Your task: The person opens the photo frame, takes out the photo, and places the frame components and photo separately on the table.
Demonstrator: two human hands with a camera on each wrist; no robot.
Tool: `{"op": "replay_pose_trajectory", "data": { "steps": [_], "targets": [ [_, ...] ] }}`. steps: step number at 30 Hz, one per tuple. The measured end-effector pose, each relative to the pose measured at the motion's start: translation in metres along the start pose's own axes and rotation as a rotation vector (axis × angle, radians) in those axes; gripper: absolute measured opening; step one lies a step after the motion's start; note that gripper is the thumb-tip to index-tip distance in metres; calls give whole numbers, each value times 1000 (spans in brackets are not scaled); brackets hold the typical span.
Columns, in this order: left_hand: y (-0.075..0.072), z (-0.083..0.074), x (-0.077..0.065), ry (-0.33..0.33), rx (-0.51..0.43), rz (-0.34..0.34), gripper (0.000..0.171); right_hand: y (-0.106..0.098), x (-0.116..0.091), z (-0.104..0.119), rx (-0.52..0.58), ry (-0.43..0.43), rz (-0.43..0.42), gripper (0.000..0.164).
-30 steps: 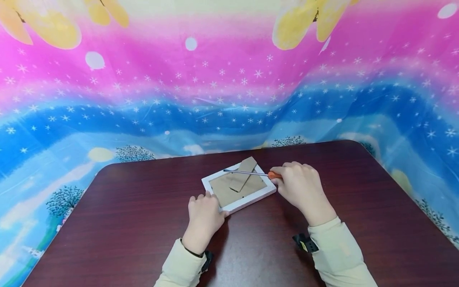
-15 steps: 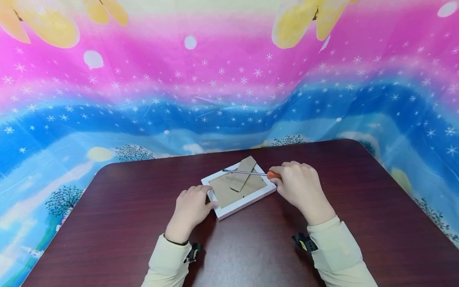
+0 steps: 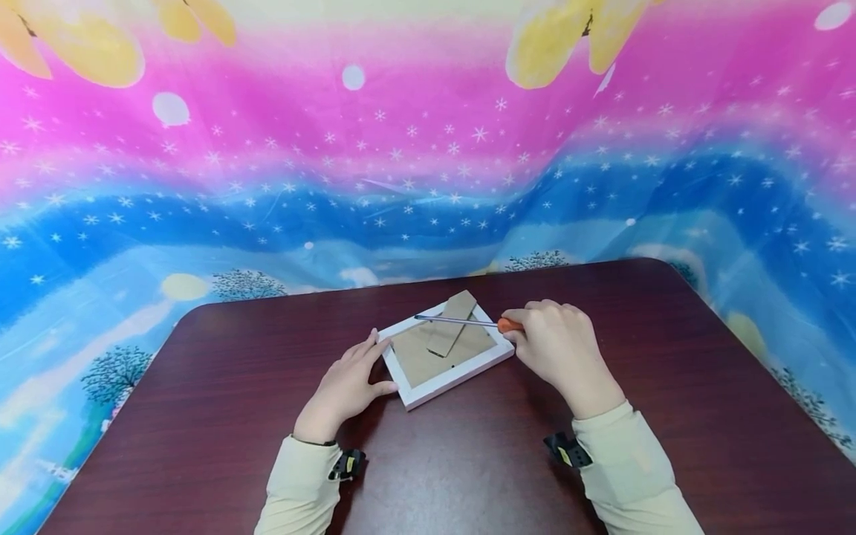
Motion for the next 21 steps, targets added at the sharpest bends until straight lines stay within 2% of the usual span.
{"op": "replay_pose_trajectory", "data": {
  "steps": [14,18,21],
  "targets": [
    [1,0,-3,-10,-28,13,76,3,1,4,-10,-8,18,25],
    [2,-1,-3,-9,-16,-7,76,4,1,4,-13,-13,19,26],
    [2,-3,-5,-34,17,-21,76,5,1,4,-14,-13,21,25]
  ]
}}
Point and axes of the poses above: each hand's wrist, its own x-axis towards the middle knuckle, its own y-axis out of the palm, z = x × y, the point moved 9 cm from there along x, towards the middle knuckle, and after that the axes turned 8 degrees about -x, right-handed, at the moved point
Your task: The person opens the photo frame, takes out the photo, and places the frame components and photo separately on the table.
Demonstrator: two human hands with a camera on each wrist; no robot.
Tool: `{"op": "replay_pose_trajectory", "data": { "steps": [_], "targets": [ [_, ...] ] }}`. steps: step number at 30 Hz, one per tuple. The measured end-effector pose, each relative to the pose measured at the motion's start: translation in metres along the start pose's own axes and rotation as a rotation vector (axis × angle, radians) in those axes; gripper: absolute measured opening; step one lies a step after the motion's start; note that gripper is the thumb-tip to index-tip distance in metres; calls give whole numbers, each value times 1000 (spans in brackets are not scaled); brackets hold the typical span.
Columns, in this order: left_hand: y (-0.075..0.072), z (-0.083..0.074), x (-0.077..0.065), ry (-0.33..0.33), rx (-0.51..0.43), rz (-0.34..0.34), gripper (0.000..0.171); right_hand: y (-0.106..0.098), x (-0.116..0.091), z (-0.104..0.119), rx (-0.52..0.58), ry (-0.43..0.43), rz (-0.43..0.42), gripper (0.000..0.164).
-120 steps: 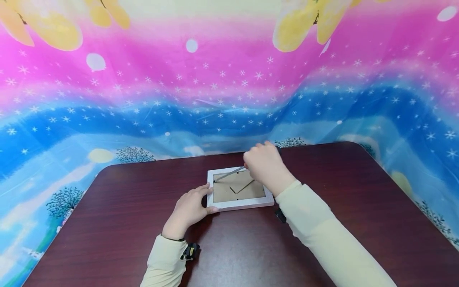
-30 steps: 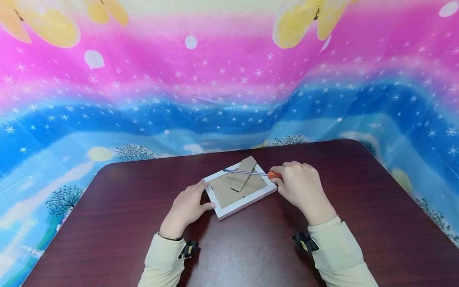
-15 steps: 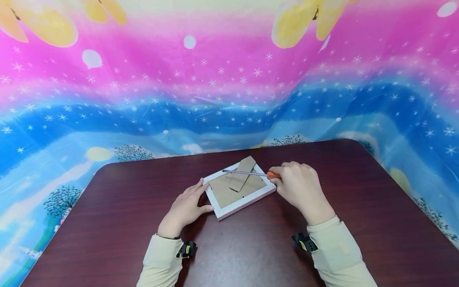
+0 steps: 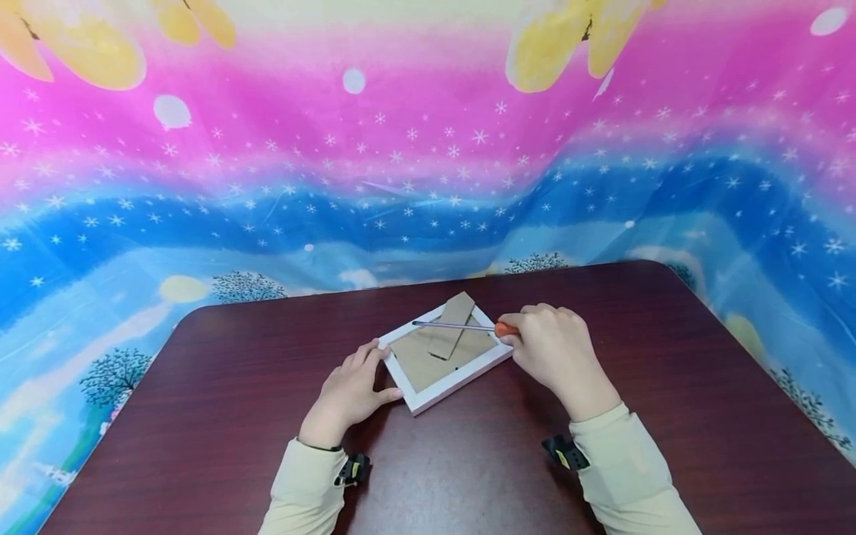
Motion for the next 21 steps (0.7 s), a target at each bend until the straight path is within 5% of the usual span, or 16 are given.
{"op": "replay_pose_trajectory", "data": {
  "steps": [6,15,21],
  "targets": [
    [-1,-10,-7,-84,116,3,79,-1,-1,1,3,1,-6,25],
    [1,-37,-14,-145,356,-110,79,0,0,1,11,6,9,26],
    [3,-48,-18,-186,418,-114,83,0,0,1,2,8,23,27]
  ]
}}
Point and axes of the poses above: each hand's wrist, its own x-axis towards the middle knuckle, its own y-axis out of the palm, z = x × y, the point moved 9 cm from there along x, towards the middle knuckle, and after that the axes turned 8 degrees about -x, right-handed, at the moved point
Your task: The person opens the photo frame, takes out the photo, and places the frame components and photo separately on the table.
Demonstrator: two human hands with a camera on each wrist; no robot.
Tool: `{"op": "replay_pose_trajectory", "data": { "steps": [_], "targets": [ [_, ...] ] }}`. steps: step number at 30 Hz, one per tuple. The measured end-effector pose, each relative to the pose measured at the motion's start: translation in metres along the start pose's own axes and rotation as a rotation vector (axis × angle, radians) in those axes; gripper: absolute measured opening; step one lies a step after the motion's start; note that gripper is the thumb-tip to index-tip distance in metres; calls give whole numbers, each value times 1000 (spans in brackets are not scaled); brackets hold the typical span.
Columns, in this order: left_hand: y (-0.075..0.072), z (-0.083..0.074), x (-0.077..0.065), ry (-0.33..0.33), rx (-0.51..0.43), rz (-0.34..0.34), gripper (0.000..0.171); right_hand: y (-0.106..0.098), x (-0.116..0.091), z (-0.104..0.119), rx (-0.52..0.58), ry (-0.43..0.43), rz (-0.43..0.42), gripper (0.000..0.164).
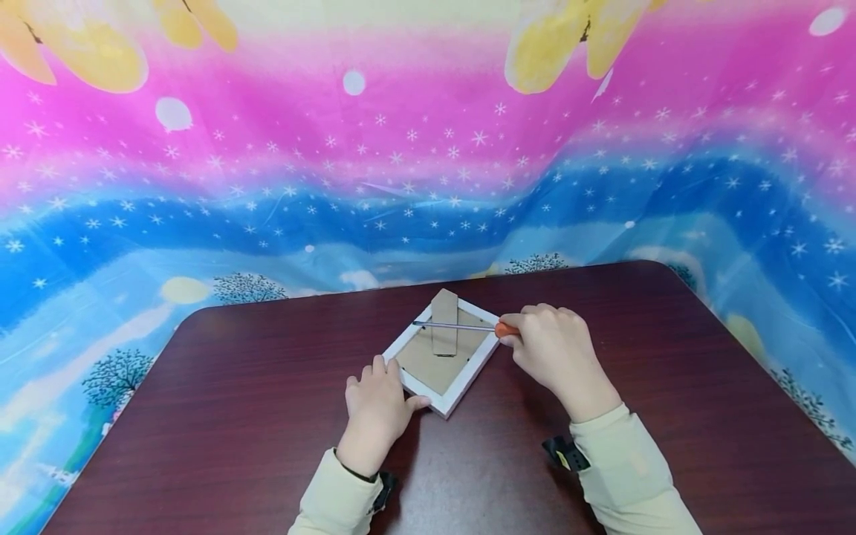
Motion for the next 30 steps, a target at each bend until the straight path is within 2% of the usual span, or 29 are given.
{"op": "replay_pose_trajectory", "data": {
  "steps": [8,16,24,30],
  "targets": [
    [-4,-2,0,13,-22,-22,83,0,-1,-1,-1,5,5,29],
    [-5,2,6,94,-167,-84,82,3,0,-6,11,15,6,27],
    [4,11,11,102,-286,-39,85,7,-1,-25,27,58,-2,30],
    [2,11,10,106,-301,-41,82,6,-4,-45,36,105,16,34]
  ]
}}
Point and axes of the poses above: each hand's wrist, its own x-axis towards the middle knuckle, its own y-axis out of the palm, z = x × y, the point moved 9 cm from there along x, towards the middle knuckle, and after that the axes turned 8 degrees about -x, right-handed, at the moved point
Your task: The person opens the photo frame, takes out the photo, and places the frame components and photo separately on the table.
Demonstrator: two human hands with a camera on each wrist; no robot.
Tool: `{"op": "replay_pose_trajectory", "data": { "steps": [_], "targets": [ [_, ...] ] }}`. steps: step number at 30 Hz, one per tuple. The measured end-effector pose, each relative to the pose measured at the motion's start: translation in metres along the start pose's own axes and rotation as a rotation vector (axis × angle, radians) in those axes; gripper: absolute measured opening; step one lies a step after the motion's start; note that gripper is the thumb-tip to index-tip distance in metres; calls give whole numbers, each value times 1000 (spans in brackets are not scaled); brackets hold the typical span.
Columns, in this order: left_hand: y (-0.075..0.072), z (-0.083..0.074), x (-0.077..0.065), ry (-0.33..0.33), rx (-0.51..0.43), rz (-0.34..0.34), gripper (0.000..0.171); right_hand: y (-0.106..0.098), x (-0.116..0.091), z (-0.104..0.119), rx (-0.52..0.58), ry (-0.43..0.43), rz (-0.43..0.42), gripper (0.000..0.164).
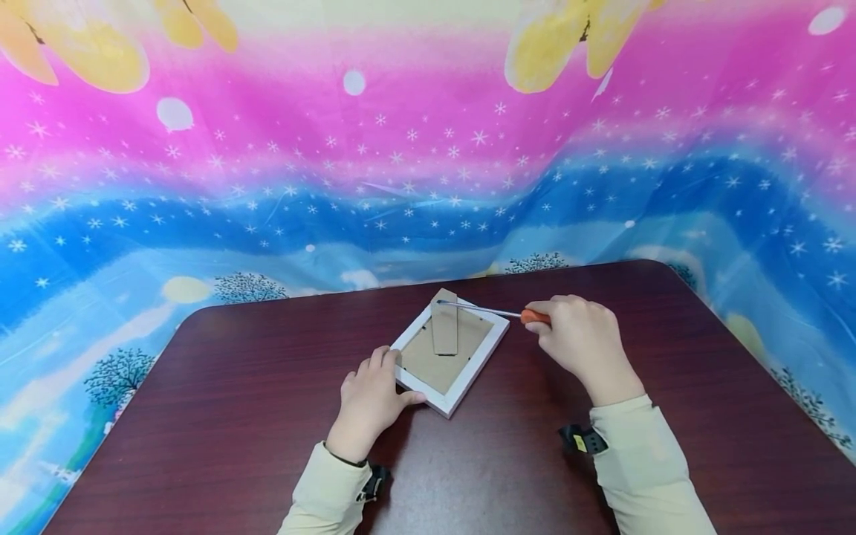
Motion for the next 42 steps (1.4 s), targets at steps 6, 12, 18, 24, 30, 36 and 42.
{"op": "replay_pose_trajectory", "data": {
  "steps": [6,12,18,24,30,36,42],
  "targets": [
    [-4,-3,-1,21,16,-27,78,-4,-1,-19,5,41,31,37],
    [-5,-4,0,35,28,-42,78,-4,-3,-31,26,81,57,39],
    [-4,-4,0,35,46,-25,91,-8,-3,-40,14,94,37,35],
    [-2,-2,1,25,96,-6,93,-8,-4,-40,18,96,44,35],
    [-4,-4,0,32,128,-49,91,-3,-4,-35,42,104,88,37],
    [-8,-8,-2,18,184,-94,90,-1,-5,-31,31,101,101,39],
    [-11,-12,-5,-43,278,-103,83,-1,-4,-32,24,98,85,36]
  ]
}}
Point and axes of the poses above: each hand's wrist, its own x-axis towards the middle knuckle, its own y-axis out of the palm, z = x × y, the point moved 9 cm from there along x, towards the middle knuckle, and after that the axes turned 8 degrees about -x, right-handed, at the moved point
